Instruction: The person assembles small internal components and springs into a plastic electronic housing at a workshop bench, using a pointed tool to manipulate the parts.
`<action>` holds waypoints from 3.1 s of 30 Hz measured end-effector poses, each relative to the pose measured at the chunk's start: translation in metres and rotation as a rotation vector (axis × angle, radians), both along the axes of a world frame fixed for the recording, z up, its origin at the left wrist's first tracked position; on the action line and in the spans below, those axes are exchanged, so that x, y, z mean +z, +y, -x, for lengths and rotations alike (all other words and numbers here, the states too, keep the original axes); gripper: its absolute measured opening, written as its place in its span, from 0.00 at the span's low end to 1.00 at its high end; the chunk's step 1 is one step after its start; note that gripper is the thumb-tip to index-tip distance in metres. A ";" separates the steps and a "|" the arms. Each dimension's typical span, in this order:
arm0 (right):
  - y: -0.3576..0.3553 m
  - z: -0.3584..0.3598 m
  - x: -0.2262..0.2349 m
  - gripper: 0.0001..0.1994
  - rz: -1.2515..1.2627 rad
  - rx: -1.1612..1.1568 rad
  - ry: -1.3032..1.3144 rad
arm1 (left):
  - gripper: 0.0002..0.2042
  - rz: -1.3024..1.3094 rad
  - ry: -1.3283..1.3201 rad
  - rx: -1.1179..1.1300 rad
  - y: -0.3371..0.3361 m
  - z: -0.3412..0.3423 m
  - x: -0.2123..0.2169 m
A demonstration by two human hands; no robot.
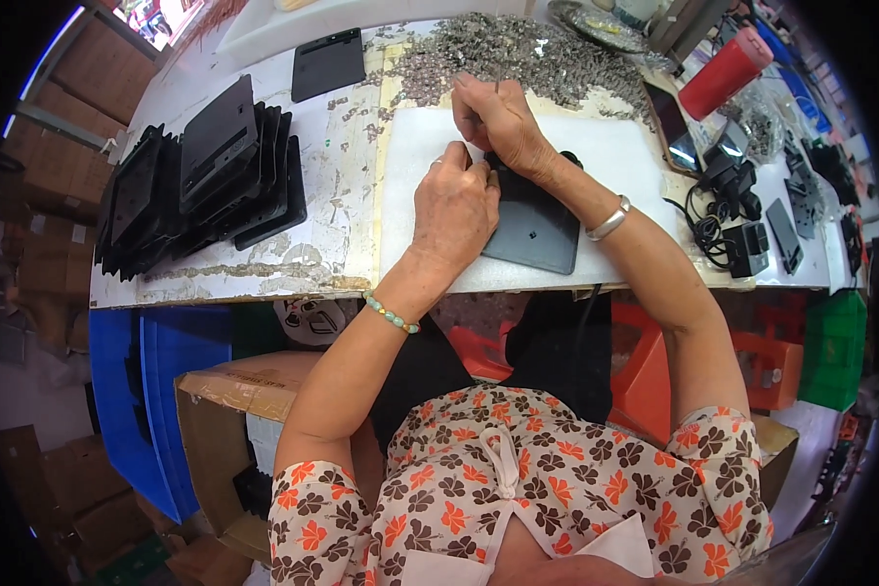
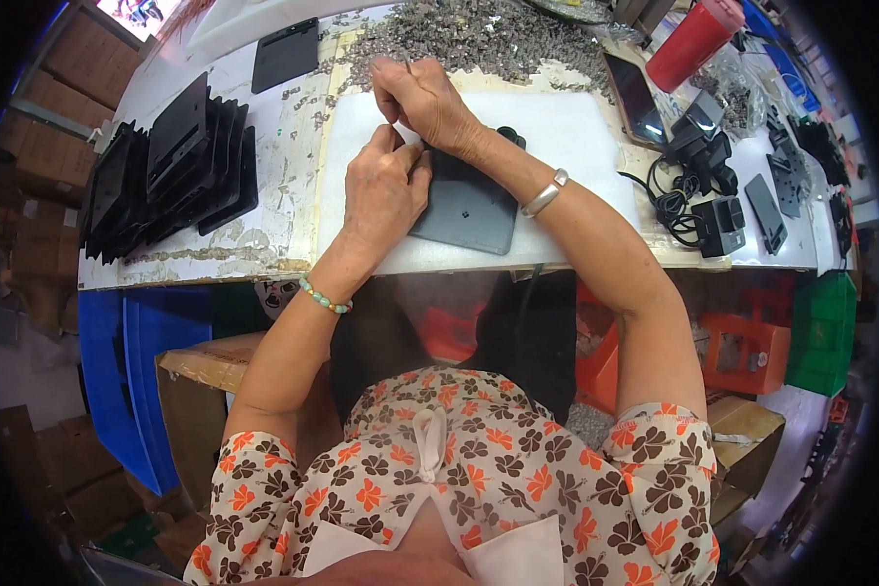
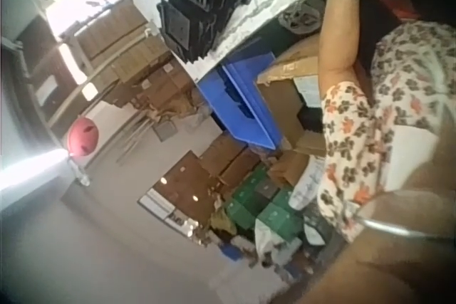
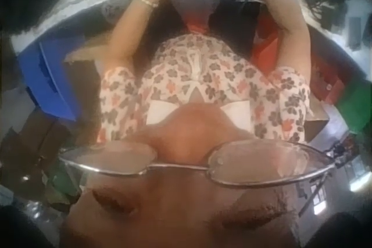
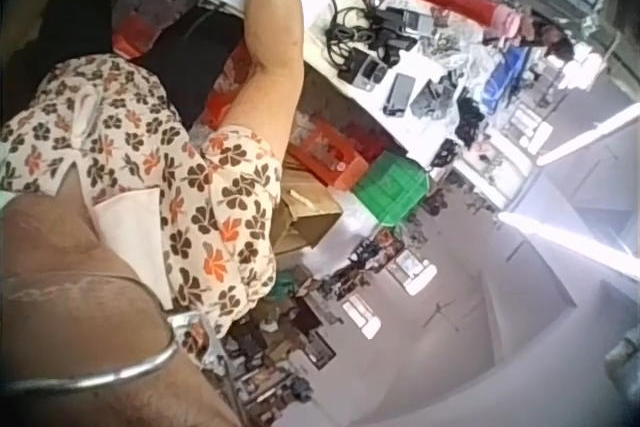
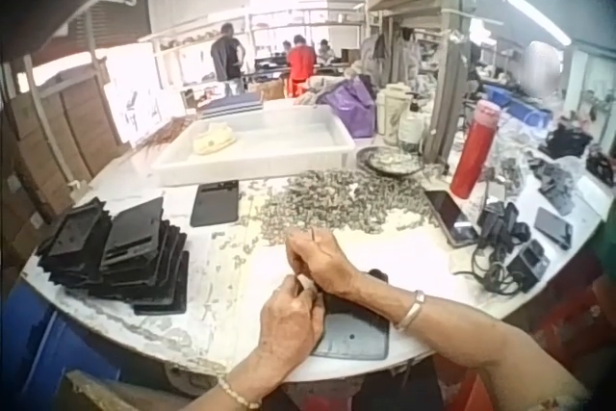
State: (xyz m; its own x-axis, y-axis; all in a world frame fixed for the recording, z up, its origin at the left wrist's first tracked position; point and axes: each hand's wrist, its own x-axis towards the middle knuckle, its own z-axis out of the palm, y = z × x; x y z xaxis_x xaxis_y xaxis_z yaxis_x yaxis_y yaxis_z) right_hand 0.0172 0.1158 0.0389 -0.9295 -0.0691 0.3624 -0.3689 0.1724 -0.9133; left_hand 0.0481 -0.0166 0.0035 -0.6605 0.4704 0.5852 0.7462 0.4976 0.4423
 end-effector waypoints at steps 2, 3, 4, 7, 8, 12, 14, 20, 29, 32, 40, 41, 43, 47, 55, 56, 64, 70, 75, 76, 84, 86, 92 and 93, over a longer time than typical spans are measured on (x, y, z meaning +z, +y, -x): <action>-0.001 0.000 -0.002 0.26 0.130 -0.085 0.013 | 0.06 -0.006 -0.004 -0.005 0.001 0.001 0.000; -0.001 0.000 -0.002 0.26 0.125 -0.082 0.018 | 0.05 -0.006 -0.011 -0.010 0.000 0.001 0.000; 0.001 0.000 -0.001 0.26 0.238 -0.097 -0.070 | 0.05 -0.006 -0.017 -0.015 0.000 0.001 -0.001; 0.014 -0.002 0.002 0.26 0.372 -0.137 -0.177 | 0.05 -0.007 -0.059 -0.026 0.000 -0.001 -0.002; 0.026 -0.003 0.004 0.26 0.487 -0.105 -0.190 | 0.05 -0.011 -0.056 -0.029 0.000 0.000 -0.003; 0.043 -0.007 0.008 0.25 0.658 -0.132 -0.185 | 0.05 -0.022 -0.029 -0.028 0.001 -0.001 -0.001; 0.059 -0.004 0.005 0.25 0.722 -0.140 -0.178 | 0.05 -0.031 -0.028 -0.033 0.001 -0.001 0.000; 0.067 -0.013 0.002 0.24 0.869 -0.239 -0.181 | 0.06 -0.046 -0.072 -0.003 0.000 -0.005 0.003; 0.054 -0.020 -0.002 0.26 0.866 -0.239 -0.172 | 0.15 0.016 0.030 -0.046 0.005 -0.003 0.002; 0.053 -0.021 -0.003 0.26 0.860 -0.244 -0.145 | 0.16 0.068 0.037 -0.046 0.005 -0.003 0.001; 0.045 -0.025 -0.001 0.26 0.807 -0.254 -0.104 | 0.16 0.083 0.022 -0.010 0.004 -0.003 0.002; 0.043 -0.024 -0.001 0.27 0.757 -0.259 -0.111 | 0.16 0.084 0.019 -0.010 0.004 -0.003 0.002; 0.032 -0.023 0.000 0.27 0.672 -0.299 -0.095 | 0.16 0.083 0.006 -0.022 0.005 -0.002 0.001; 0.028 -0.019 0.000 0.26 0.434 -0.370 -0.041 | 0.16 0.090 0.003 -0.028 0.009 -0.002 0.004; 0.053 -0.030 0.027 0.26 0.445 -0.306 0.033 | 0.16 0.057 -0.022 -0.022 0.004 -0.005 0.002; 0.075 -0.037 0.030 0.27 0.531 -0.180 -0.058 | 0.16 0.063 0.012 -0.016 0.007 -0.006 0.005; 0.079 -0.062 0.017 0.29 0.469 -0.255 -0.137 | 0.18 0.101 0.055 -0.175 0.010 -0.004 0.010; 0.070 -0.064 0.015 0.29 0.395 -0.197 -0.170 | 0.18 0.134 0.063 -0.157 0.009 -0.004 0.007; 0.067 -0.066 0.012 0.29 0.304 -0.206 -0.166 | 0.17 0.138 0.046 -0.160 0.010 -0.003 0.006; 0.066 -0.065 0.012 0.30 0.249 -0.221 -0.164 | 0.17 0.137 0.048 -0.160 0.010 -0.003 0.006; 0.058 -0.064 0.003 0.31 -0.029 -0.354 0.001 | 0.18 0.146 0.055 -0.145 0.009 -0.003 0.006; 0.070 -0.063 -0.004 0.31 0.020 -0.471 -0.028 | 0.18 0.145 0.055 -0.149 0.009 -0.005 0.006; 0.091 -0.065 -0.012 0.28 0.524 -0.376 -0.065 | 0.17 0.123 0.081 -0.167 0.012 -0.006 0.008; 0.092 -0.065 -0.011 0.28 0.527 -0.378 -0.061 | 0.18 0.125 0.067 -0.168 0.011 -0.005 0.008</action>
State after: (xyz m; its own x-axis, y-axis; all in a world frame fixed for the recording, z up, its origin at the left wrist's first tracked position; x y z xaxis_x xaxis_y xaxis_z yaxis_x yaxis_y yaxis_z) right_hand 0.0820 0.2082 0.0280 -0.8748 0.4396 0.2036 -0.3150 -0.1968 -0.9285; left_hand 0.0535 -0.0055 0.0116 -0.5282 0.6426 0.5550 0.8490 0.4116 0.3315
